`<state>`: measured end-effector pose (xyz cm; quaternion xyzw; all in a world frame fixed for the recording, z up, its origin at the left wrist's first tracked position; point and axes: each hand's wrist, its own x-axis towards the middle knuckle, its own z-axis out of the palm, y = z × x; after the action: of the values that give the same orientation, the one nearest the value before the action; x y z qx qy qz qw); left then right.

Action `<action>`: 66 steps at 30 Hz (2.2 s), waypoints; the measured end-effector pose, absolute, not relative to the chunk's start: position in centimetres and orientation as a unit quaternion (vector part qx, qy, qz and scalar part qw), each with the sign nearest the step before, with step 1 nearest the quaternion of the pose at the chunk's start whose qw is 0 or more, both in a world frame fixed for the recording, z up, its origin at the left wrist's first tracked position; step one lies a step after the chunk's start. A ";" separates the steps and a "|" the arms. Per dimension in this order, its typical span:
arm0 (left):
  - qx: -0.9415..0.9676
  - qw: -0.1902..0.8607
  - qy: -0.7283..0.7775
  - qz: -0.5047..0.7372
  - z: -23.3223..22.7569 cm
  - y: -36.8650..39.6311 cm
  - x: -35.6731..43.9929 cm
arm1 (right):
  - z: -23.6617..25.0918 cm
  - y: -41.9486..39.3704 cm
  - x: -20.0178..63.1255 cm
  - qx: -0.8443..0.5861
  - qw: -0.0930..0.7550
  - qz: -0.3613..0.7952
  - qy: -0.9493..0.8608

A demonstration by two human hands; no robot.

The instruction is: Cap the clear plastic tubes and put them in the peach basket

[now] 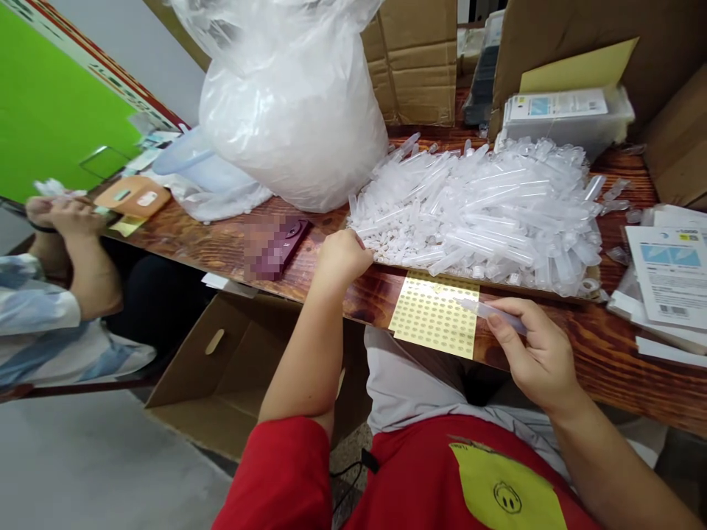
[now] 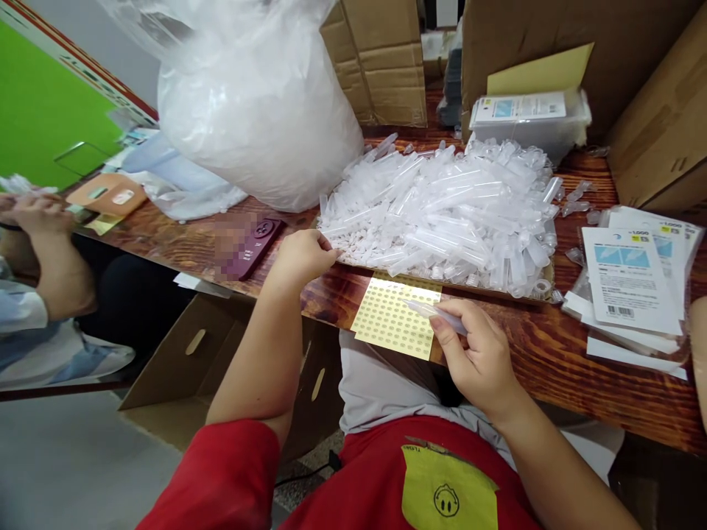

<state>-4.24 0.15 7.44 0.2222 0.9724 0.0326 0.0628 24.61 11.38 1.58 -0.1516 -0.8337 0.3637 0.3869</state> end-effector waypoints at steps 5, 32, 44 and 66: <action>0.193 0.076 0.977 -0.041 8.3 1.3 -4.3 | 1.6 11.8 24.8 -0.154 0.395 0.337 -0.841; 0.448 -0.031 0.848 0.281 7.6 0.9 -4.6 | 0.9 12.6 24.6 -0.129 0.407 0.334 -0.840; 0.175 0.284 0.650 0.683 6.0 4.5 -2.9 | 1.0 12.7 24.4 -0.129 0.408 0.307 -0.850; 0.168 0.314 0.578 0.734 5.7 3.0 0.0 | 4.4 11.7 21.6 -0.069 0.444 0.306 -0.839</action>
<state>0.01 3.05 5.71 0.1680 0.5783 0.7340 0.3139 21.56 11.67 4.41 -0.0688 -0.8393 0.3061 0.4440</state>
